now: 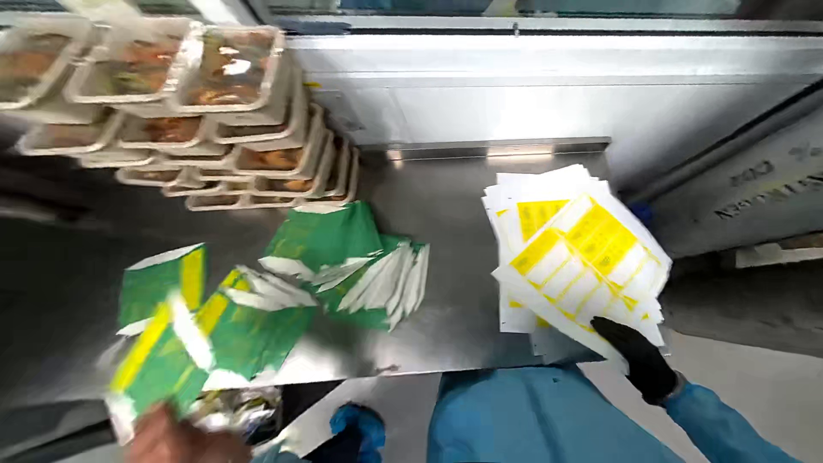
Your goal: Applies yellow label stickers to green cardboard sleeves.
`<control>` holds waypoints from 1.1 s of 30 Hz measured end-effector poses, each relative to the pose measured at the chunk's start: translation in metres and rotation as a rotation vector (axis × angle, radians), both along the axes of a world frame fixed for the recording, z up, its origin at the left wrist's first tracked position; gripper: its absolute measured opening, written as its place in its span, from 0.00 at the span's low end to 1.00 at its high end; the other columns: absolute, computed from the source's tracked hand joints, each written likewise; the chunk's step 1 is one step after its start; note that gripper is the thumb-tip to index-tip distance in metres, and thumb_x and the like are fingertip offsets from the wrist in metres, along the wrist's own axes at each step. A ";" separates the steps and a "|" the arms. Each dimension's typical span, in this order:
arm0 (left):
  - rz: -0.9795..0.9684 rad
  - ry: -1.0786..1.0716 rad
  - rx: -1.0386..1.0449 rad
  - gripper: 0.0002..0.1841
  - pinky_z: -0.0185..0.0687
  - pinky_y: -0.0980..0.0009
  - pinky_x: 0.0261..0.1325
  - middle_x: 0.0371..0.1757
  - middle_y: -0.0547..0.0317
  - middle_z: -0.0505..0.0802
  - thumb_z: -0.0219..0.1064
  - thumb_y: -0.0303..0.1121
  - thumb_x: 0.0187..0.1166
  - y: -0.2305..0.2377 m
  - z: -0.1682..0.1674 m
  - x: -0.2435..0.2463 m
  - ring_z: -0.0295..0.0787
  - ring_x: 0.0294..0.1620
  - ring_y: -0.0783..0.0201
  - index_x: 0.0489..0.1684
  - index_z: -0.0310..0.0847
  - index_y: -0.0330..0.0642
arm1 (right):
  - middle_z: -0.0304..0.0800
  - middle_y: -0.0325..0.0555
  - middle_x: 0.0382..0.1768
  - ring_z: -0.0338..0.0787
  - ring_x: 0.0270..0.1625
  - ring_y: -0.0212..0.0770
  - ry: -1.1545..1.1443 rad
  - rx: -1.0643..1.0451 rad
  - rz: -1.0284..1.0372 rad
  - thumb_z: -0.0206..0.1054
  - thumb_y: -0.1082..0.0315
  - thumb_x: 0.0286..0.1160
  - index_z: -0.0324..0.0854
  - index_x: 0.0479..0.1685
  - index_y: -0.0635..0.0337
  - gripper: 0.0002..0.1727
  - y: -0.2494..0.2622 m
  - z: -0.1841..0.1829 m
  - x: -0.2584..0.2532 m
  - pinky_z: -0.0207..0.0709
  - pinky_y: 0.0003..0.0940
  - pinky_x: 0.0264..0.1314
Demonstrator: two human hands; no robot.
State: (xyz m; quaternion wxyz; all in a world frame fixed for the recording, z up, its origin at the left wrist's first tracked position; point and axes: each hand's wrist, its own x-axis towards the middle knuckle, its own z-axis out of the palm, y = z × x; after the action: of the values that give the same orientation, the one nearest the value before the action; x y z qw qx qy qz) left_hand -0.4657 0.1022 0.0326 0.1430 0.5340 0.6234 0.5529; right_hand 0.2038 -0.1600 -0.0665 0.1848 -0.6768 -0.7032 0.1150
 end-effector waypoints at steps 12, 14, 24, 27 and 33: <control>-0.019 0.587 -0.434 0.25 0.69 0.30 0.74 0.59 0.28 0.90 0.59 0.49 0.87 0.147 -0.038 -0.068 0.81 0.70 0.28 0.54 0.89 0.31 | 0.60 0.55 0.91 0.60 0.92 0.62 -0.001 -0.367 0.113 0.82 0.65 0.37 0.66 0.89 0.51 0.59 0.016 0.033 -0.016 0.58 0.72 0.85; -0.081 0.365 -0.482 0.27 0.74 0.31 0.72 0.60 0.32 0.90 0.57 0.52 0.89 0.198 -0.029 -0.045 0.85 0.67 0.34 0.61 0.86 0.33 | 0.64 0.56 0.89 0.62 0.91 0.61 0.078 -0.313 0.102 0.78 0.55 0.45 0.69 0.86 0.53 0.52 0.035 0.046 -0.020 0.59 0.67 0.87; -0.244 0.452 -1.052 0.50 0.77 0.26 0.65 0.59 0.27 0.90 0.66 0.80 0.60 0.342 -0.060 0.024 0.85 0.65 0.29 0.54 0.88 0.33 | 0.89 0.49 0.69 0.89 0.68 0.55 0.494 -0.464 -0.332 0.66 0.37 0.78 0.70 0.86 0.49 0.40 0.445 0.067 -0.286 0.80 0.64 0.71; -0.302 0.398 -1.086 0.47 0.77 0.29 0.67 0.59 0.28 0.90 0.72 0.74 0.63 0.326 -0.055 0.037 0.86 0.64 0.31 0.57 0.87 0.31 | 0.87 0.55 0.71 0.84 0.75 0.59 0.378 -0.621 -0.310 0.59 0.18 0.63 0.65 0.90 0.51 0.58 0.521 0.053 -0.351 0.73 0.68 0.77; -0.170 0.273 -1.084 0.43 0.75 0.31 0.69 0.64 0.24 0.85 0.78 0.66 0.64 0.289 -0.036 0.067 0.81 0.70 0.29 0.55 0.85 0.25 | 0.77 0.63 0.78 0.76 0.81 0.59 0.176 -0.854 -0.229 0.70 0.36 0.73 0.58 0.89 0.66 0.53 0.530 0.166 -0.402 0.64 0.60 0.84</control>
State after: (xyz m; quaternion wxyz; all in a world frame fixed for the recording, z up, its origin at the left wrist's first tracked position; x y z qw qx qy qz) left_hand -0.3987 0.3911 -0.0031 0.3590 0.4990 0.7859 0.0662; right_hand -0.1981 0.3696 0.0996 -0.0407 -0.7536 -0.4948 0.4308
